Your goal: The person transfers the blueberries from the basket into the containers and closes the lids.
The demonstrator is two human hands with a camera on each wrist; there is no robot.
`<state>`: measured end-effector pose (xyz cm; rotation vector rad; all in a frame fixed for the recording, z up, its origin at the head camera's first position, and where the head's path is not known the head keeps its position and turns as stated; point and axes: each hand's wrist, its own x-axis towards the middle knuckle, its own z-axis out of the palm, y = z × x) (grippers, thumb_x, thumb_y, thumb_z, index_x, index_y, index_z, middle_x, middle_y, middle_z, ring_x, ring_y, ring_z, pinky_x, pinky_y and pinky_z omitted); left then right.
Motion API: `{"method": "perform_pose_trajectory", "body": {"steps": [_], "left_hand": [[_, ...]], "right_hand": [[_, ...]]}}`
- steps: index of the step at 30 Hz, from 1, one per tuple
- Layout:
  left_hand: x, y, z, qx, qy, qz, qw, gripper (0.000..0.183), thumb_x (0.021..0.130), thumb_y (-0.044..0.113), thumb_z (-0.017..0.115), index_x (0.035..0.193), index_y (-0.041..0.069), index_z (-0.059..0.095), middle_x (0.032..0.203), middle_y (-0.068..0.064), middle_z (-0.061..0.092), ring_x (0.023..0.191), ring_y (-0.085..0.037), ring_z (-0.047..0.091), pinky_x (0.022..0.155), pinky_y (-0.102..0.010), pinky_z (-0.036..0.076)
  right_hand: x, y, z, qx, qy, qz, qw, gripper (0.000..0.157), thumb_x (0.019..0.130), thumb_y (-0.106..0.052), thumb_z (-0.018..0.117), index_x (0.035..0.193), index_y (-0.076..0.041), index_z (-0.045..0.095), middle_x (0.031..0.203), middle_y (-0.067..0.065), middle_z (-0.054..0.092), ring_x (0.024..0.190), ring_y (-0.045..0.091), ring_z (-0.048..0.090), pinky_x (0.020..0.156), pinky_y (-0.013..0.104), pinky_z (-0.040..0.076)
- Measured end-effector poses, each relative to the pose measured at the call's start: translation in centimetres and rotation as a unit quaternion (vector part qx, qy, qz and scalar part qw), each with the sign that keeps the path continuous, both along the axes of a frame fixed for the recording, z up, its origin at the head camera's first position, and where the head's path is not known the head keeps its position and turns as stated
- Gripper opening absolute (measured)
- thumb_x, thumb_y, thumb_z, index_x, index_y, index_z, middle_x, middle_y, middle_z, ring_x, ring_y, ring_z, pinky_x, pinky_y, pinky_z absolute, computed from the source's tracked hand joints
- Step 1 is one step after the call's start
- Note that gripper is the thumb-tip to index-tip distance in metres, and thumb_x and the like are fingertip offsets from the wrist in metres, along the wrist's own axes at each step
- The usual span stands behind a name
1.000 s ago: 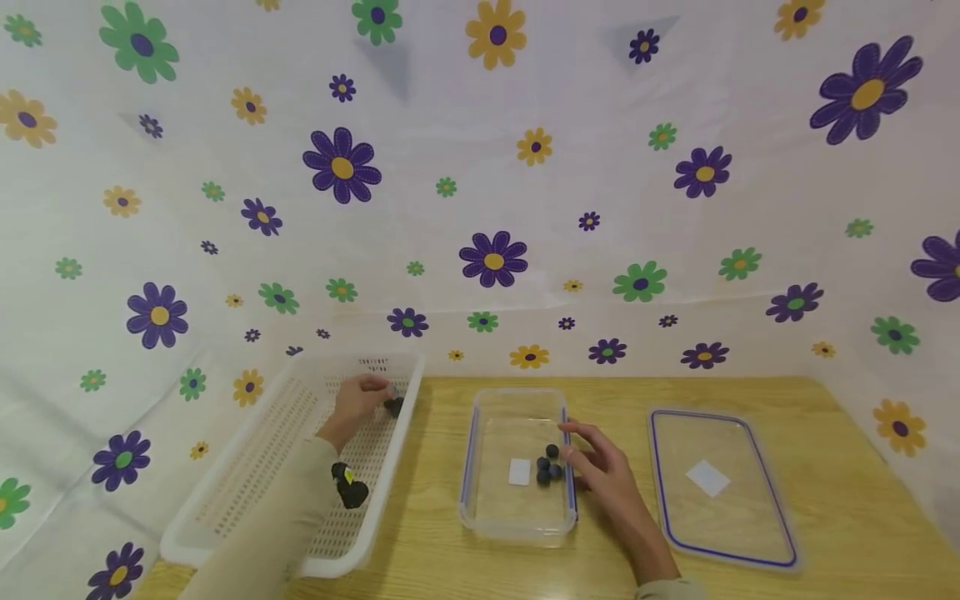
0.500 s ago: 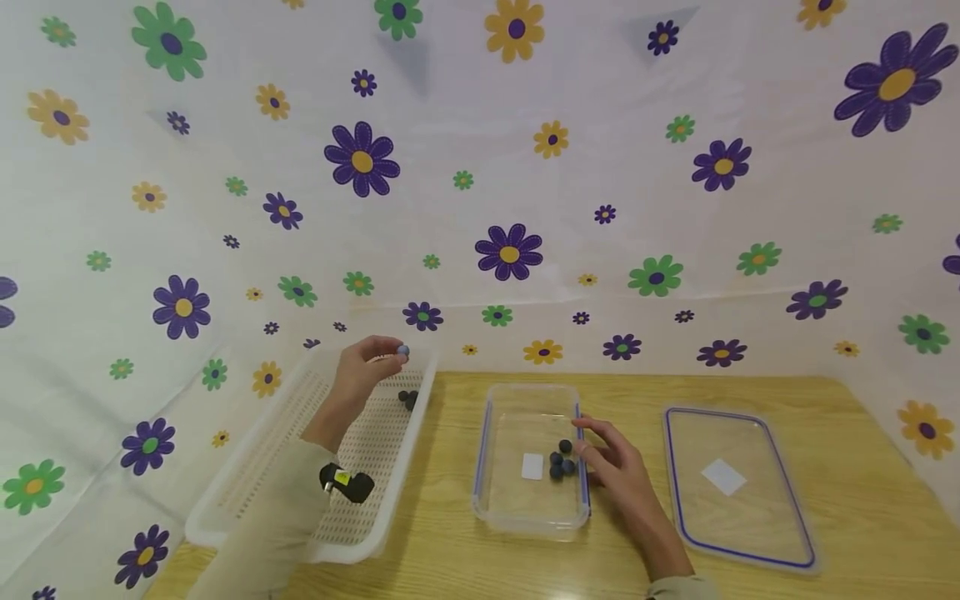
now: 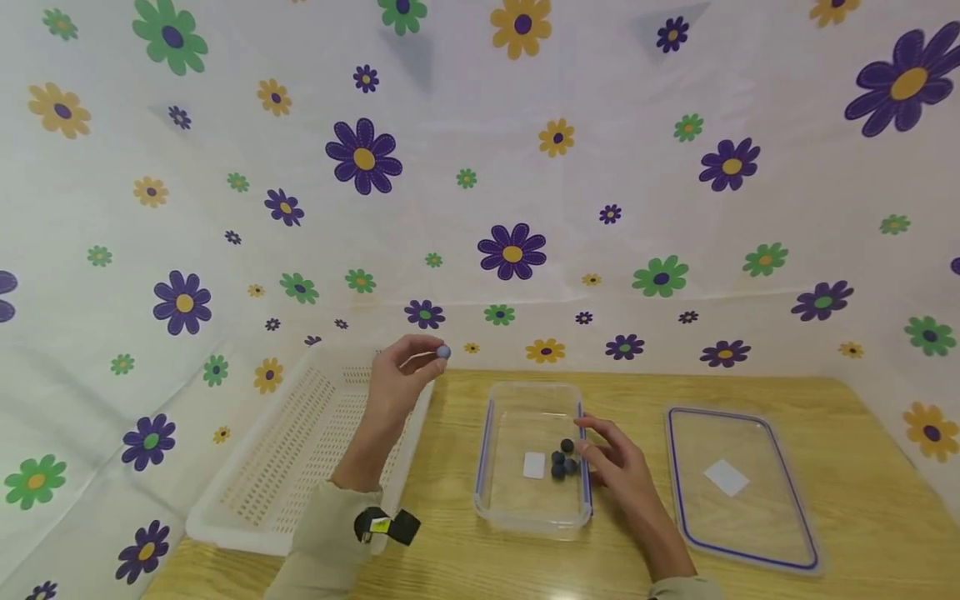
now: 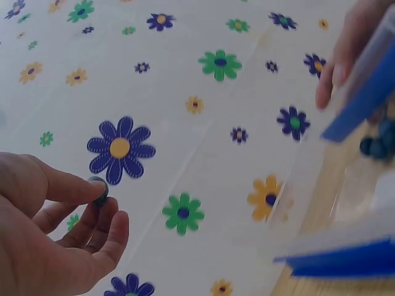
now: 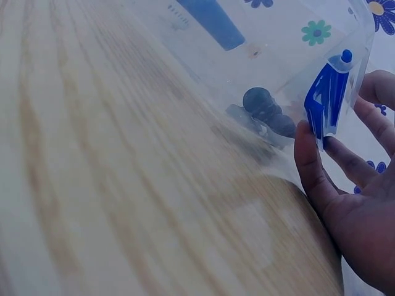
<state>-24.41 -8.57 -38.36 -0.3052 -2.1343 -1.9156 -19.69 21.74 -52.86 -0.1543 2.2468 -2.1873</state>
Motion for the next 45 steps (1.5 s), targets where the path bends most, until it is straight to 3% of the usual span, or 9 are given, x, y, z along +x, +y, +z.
{"method": "perform_pose_trajectory", "body": {"steps": [11,15,18,22,26,34,38,42,45], "left_hand": [[4.1,7.3,-2.4,0.110,0.030,-0.019,0.9933,0.021,0.091,-0.010,0.070,0.111,-0.005,0.069,0.111,-0.016,0.068,0.107,-0.029,0.067,0.090,-0.031,0.058],[4.3,9.3,-4.6,0.124,0.049,-0.044,0.9901,0.021,0.090,-0.011,0.070,0.110,-0.009,0.068,0.109,-0.020,0.068,0.104,-0.034,0.067,0.086,-0.028,0.058],[3.8,9.6,-6.4,0.136,0.015,-0.057,0.9889,0.021,0.089,-0.013,0.070,0.109,-0.009,0.068,0.109,-0.021,0.067,0.104,-0.036,0.067,0.085,-0.025,0.057],[3.3,9.7,-8.5,0.089,-0.021,-0.070,0.9934,0.020,0.090,-0.012,0.070,0.108,-0.005,0.071,0.109,-0.018,0.069,0.103,-0.037,0.068,0.082,-0.023,0.057],[3.2,10.0,-9.6,0.036,-0.010,-0.065,0.9972,0.019,0.090,-0.009,0.072,0.107,0.001,0.073,0.107,-0.013,0.071,0.100,-0.032,0.070,0.081,-0.028,0.059],[3.1,10.5,-10.1,-0.019,0.007,-0.004,0.9998,0.028,0.089,-0.013,0.069,0.108,0.006,0.075,0.116,-0.003,0.071,0.114,-0.025,0.063,0.093,-0.044,0.056],[3.2,10.6,-10.1,-0.008,0.014,-0.005,0.9999,0.027,0.087,-0.015,0.069,0.104,0.005,0.076,0.109,-0.005,0.072,0.107,-0.027,0.066,0.088,-0.041,0.058],[3.8,10.3,-9.0,-0.016,0.023,-0.023,0.9993,0.023,0.090,-0.012,0.069,0.104,0.004,0.075,0.106,-0.008,0.072,0.102,-0.032,0.068,0.083,-0.034,0.059],[4.6,9.3,-6.9,-0.034,0.046,-0.038,0.9976,0.020,0.093,-0.007,0.068,0.108,0.005,0.074,0.110,-0.006,0.072,0.106,-0.029,0.066,0.087,-0.035,0.057]], "right_hand": [[0.1,0.2,0.5,0.007,0.004,0.002,1.000,0.047,0.107,-0.029,0.057,0.148,-0.007,0.049,0.163,0.015,0.031,0.121,0.007,0.056,0.086,0.033,0.058],[0.0,0.2,0.6,0.008,0.017,0.014,1.000,0.047,0.108,-0.028,0.055,0.149,-0.006,0.048,0.163,0.015,0.031,0.126,0.012,0.053,0.088,0.034,0.058],[-0.2,0.1,0.6,0.005,0.026,0.021,0.999,0.047,0.108,-0.027,0.055,0.149,-0.006,0.048,0.163,0.015,0.030,0.133,0.024,0.050,0.089,0.035,0.058],[-0.3,-0.1,0.4,0.001,0.027,0.025,0.999,0.046,0.108,-0.027,0.054,0.148,-0.005,0.048,0.164,0.016,0.028,0.140,0.041,0.041,0.088,0.034,0.058],[-0.1,-0.2,0.2,-0.003,0.021,0.030,0.999,0.047,0.109,-0.026,0.054,0.149,-0.005,0.047,0.166,0.017,0.026,0.144,0.045,0.034,0.089,0.032,0.057],[-0.1,0.1,0.3,-0.005,0.020,0.027,0.999,0.046,0.109,-0.026,0.053,0.150,-0.006,0.047,0.164,0.014,0.029,0.133,0.022,0.050,0.088,0.037,0.058],[0.0,0.2,0.2,0.000,0.013,0.022,1.000,0.047,0.108,-0.027,0.054,0.149,-0.006,0.048,0.165,0.015,0.028,0.130,0.014,0.049,0.089,0.036,0.058],[0.1,0.2,0.1,-0.001,0.002,0.016,1.000,0.048,0.108,-0.028,0.056,0.149,-0.005,0.048,0.165,0.016,0.028,0.126,0.010,0.052,0.089,0.036,0.058],[0.0,0.1,0.1,-0.001,-0.003,0.013,1.000,0.048,0.107,-0.028,0.056,0.149,-0.006,0.048,0.164,0.015,0.030,0.126,0.012,0.053,0.088,0.036,0.058]]}}
